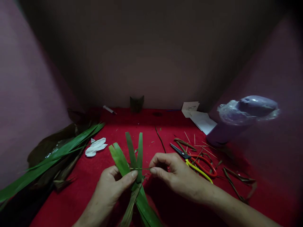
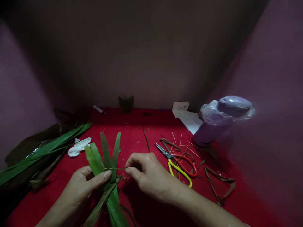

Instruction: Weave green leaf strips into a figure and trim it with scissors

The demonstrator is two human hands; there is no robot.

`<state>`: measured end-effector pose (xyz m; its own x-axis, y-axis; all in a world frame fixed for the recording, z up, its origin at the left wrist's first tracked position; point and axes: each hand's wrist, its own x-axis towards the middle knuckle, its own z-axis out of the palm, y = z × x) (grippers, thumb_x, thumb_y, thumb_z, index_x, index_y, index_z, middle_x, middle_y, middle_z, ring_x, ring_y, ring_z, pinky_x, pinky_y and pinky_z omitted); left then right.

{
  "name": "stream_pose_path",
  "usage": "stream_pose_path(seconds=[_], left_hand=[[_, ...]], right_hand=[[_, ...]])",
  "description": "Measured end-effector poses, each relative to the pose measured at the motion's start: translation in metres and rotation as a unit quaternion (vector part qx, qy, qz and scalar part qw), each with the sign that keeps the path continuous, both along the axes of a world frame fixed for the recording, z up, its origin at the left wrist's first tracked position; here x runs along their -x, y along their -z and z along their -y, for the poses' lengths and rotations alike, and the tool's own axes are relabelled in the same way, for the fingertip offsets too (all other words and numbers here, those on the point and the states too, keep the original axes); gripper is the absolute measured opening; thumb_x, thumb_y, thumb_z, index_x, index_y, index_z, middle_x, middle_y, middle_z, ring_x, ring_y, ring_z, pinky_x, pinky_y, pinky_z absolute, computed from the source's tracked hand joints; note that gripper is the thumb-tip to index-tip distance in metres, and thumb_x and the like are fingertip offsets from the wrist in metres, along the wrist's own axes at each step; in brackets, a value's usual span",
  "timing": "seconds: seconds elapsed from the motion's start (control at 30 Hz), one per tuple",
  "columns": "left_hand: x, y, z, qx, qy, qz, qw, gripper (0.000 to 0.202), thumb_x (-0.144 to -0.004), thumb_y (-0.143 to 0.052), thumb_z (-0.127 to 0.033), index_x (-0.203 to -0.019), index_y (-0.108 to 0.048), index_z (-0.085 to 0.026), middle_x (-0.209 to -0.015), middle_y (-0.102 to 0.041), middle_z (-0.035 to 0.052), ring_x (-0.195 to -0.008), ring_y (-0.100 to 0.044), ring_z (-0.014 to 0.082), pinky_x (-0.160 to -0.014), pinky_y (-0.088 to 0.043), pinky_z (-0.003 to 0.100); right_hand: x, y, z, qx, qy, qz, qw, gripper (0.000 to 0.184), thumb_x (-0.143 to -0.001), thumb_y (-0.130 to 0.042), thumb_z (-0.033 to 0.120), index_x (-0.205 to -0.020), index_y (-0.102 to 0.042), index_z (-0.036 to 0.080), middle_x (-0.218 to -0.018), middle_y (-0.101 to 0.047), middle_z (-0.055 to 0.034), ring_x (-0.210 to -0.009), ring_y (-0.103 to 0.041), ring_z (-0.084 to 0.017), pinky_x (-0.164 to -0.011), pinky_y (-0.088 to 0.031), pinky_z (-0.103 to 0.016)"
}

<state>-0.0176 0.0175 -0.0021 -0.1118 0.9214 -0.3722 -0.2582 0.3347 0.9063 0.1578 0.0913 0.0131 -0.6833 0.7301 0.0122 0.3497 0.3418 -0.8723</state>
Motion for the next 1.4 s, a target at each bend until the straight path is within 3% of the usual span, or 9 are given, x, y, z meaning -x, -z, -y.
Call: stream_pose_path(seconds=[0.2, 0.63, 0.83, 1.0, 1.2, 1.4], left_hand=[[-0.002, -0.005, 0.0, 0.009, 0.019, -0.007, 1.0, 0.025, -0.07, -0.067, -0.029, -0.09, -0.07, -0.015, -0.074, -0.071, 0.0061, -0.067, -0.061, 0.0178, -0.06, -0.048, 0.026], [-0.007, -0.004, 0.001, 0.025, 0.011, 0.003, 1.0, 0.02, -0.066, -0.071, -0.028, -0.08, -0.071, -0.014, -0.065, -0.069, 0.004, -0.059, -0.059, 0.015, -0.057, -0.047, 0.025], [0.0, 0.01, -0.004, -0.016, -0.001, 0.013, 1.0, 0.031, -0.056, -0.077, -0.023, -0.085, -0.068, -0.015, -0.084, -0.073, 0.0086, -0.078, -0.065, 0.0235, -0.07, -0.05, 0.031], [0.001, 0.007, -0.003, -0.058, -0.028, 0.002, 0.998, 0.029, -0.066, -0.07, -0.023, -0.094, -0.064, -0.017, -0.097, -0.069, 0.0097, -0.089, -0.062, 0.0241, -0.077, -0.048, 0.033], [0.004, 0.005, 0.0, -0.046, -0.024, -0.038, 0.998, 0.013, -0.075, -0.061, -0.027, -0.083, -0.062, -0.016, -0.072, -0.064, 0.0031, -0.062, -0.057, 0.0145, -0.06, -0.045, 0.027], [0.005, 0.008, -0.001, -0.022, -0.023, -0.023, 0.999, 0.014, -0.075, -0.061, -0.028, -0.069, -0.059, -0.016, -0.064, -0.062, 0.001, -0.057, -0.054, 0.0117, -0.056, -0.042, 0.024]], right_hand=[[0.001, 0.004, 0.002, 0.025, -0.006, -0.004, 1.0, 0.011, -0.082, -0.051, 0.012, -0.075, -0.059, 0.017, -0.067, -0.057, 0.0025, -0.064, -0.049, -0.01, -0.058, -0.037, -0.021], [0.004, 0.009, 0.007, 0.066, 0.001, -0.024, 0.998, 0.01, -0.082, -0.052, 0.016, -0.075, -0.059, 0.017, -0.068, -0.059, 0.0021, -0.064, -0.05, -0.01, -0.056, -0.037, -0.02], [0.006, 0.017, 0.002, 0.095, 0.024, -0.056, 0.994, 0.01, -0.082, -0.052, 0.017, -0.074, -0.058, 0.016, -0.069, -0.06, 0.0006, -0.065, -0.053, -0.011, -0.059, -0.039, -0.022], [0.007, 0.02, 0.0, 0.143, 0.038, -0.099, 0.984, 0.009, -0.081, -0.053, 0.018, -0.074, -0.057, 0.016, -0.069, -0.06, -0.0004, -0.065, -0.055, -0.012, -0.06, -0.04, -0.023], [0.005, 0.015, -0.002, 0.142, 0.039, -0.094, 0.985, 0.009, -0.08, -0.053, 0.017, -0.072, -0.057, 0.015, -0.068, -0.059, -0.0003, -0.064, -0.053, -0.011, -0.06, -0.04, -0.023], [0.004, 0.017, -0.002, 0.142, 0.037, -0.089, 0.985, 0.008, -0.08, -0.054, 0.017, -0.072, -0.056, 0.016, -0.068, -0.057, 0.0002, -0.064, -0.051, -0.011, -0.059, -0.039, -0.023]])
